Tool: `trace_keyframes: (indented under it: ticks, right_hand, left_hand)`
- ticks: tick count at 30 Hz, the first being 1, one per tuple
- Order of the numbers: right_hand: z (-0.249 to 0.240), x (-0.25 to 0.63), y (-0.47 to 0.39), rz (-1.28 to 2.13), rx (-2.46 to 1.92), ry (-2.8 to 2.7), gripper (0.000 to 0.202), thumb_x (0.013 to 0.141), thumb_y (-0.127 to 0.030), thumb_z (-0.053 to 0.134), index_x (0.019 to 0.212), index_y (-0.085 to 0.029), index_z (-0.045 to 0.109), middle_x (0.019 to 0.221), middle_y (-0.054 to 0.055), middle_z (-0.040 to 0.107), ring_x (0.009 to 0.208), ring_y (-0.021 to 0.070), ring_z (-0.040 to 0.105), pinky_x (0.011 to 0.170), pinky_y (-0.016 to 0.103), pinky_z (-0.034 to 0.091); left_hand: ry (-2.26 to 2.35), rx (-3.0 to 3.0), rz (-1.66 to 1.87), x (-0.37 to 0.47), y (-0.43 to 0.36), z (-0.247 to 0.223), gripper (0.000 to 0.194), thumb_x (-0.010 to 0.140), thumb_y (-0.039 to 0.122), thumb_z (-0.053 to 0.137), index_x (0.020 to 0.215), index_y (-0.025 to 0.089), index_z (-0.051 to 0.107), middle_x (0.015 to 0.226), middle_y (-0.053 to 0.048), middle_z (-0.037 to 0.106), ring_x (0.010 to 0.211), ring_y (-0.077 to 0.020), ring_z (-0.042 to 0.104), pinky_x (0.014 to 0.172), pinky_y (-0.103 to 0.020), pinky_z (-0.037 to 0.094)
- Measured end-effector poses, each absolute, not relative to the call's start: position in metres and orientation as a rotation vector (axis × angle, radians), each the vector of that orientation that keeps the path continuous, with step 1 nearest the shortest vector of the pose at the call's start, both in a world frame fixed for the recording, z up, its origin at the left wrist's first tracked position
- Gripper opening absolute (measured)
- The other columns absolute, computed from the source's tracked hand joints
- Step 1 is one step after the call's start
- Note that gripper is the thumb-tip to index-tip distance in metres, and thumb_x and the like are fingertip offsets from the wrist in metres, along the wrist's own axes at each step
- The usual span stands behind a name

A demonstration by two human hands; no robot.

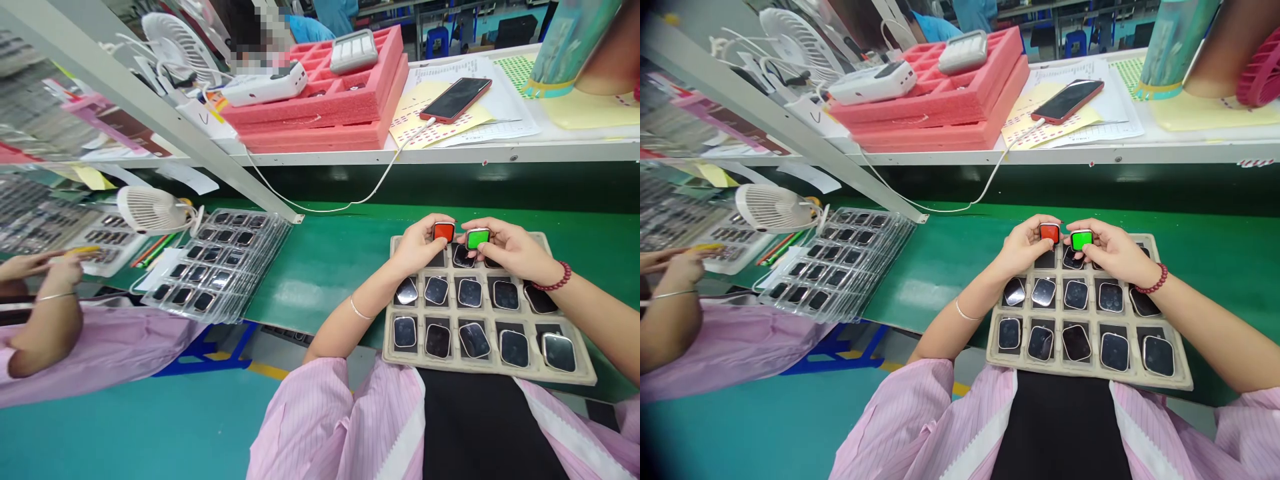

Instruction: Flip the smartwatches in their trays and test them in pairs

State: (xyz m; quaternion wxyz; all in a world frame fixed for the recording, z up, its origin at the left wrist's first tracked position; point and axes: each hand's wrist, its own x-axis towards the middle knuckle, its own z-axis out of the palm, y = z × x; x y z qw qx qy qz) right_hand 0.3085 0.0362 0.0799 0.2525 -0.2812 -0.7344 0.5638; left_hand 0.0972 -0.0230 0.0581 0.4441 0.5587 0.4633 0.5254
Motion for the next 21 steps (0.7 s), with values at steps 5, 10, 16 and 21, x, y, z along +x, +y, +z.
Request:
trace_keyframes:
  ticks: [5, 10, 16, 21]
  right_hand:
    - [0.0813, 0.3094, 0.0346, 1.519, -0.79, -2.014, 0.038, 0.082, -0.025, 0.067, 0.12, -0.023, 0.062, 0.114, 0.01, 0.074, 0.079, 0.0196, 0.073, 0.062, 0.03, 0.061]
    - [0.0821, 0.3114, 0.0347, 1.52, -0.814, -2.016, 0.038, 0.086, -0.031, 0.066, 0.123, -0.024, 0.063, 0.114, 0.009, 0.074, 0.081, 0.0204, 0.073, 0.069, 0.033, 0.063]
    - [0.0826, 0.3126, 0.0348, 1.551, -0.879, -2.024, 0.034, 0.09, -0.033, 0.064, 0.123, -0.025, 0.064, 0.115, 0.011, 0.072, 0.084, 0.0198, 0.072, 0.073, 0.031, 0.062]
    - [0.0808, 0.3164, 0.0369, 1.495, -0.905, -2.074, 0.034, 0.09, -0.046, 0.064, 0.119, -0.029, 0.067, 0.106, 0.009, 0.074, 0.079, 0.0218, 0.073, 0.073, 0.033, 0.064]
  left_hand:
    - [1.153, 1.399, 1.31, 0.0977, -0.0231, 0.0581, 0.034, 0.077, 0.013, 0.064, 0.111, 0.015, 0.062, 0.111, -0.008, 0.068, 0.097, -0.0183, 0.066, 0.085, -0.029, 0.051]
    - [1.122, 1.391, 1.337, 0.0982, -0.0215, 0.0557, 0.03, 0.079, 0.019, 0.066, 0.109, 0.015, 0.064, 0.111, -0.009, 0.068, 0.099, -0.0194, 0.065, 0.09, -0.031, 0.05]
    - [1.123, 1.338, 1.294, 0.0995, -0.0231, 0.0575, 0.03, 0.081, 0.026, 0.071, 0.109, 0.015, 0.065, 0.101, -0.008, 0.069, 0.093, -0.0185, 0.065, 0.089, -0.032, 0.05]
    - [1.123, 1.291, 1.298, 0.1004, -0.022, 0.0551, 0.032, 0.079, 0.034, 0.075, 0.103, 0.015, 0.067, 0.097, -0.007, 0.068, 0.089, -0.0173, 0.064, 0.088, -0.032, 0.05]
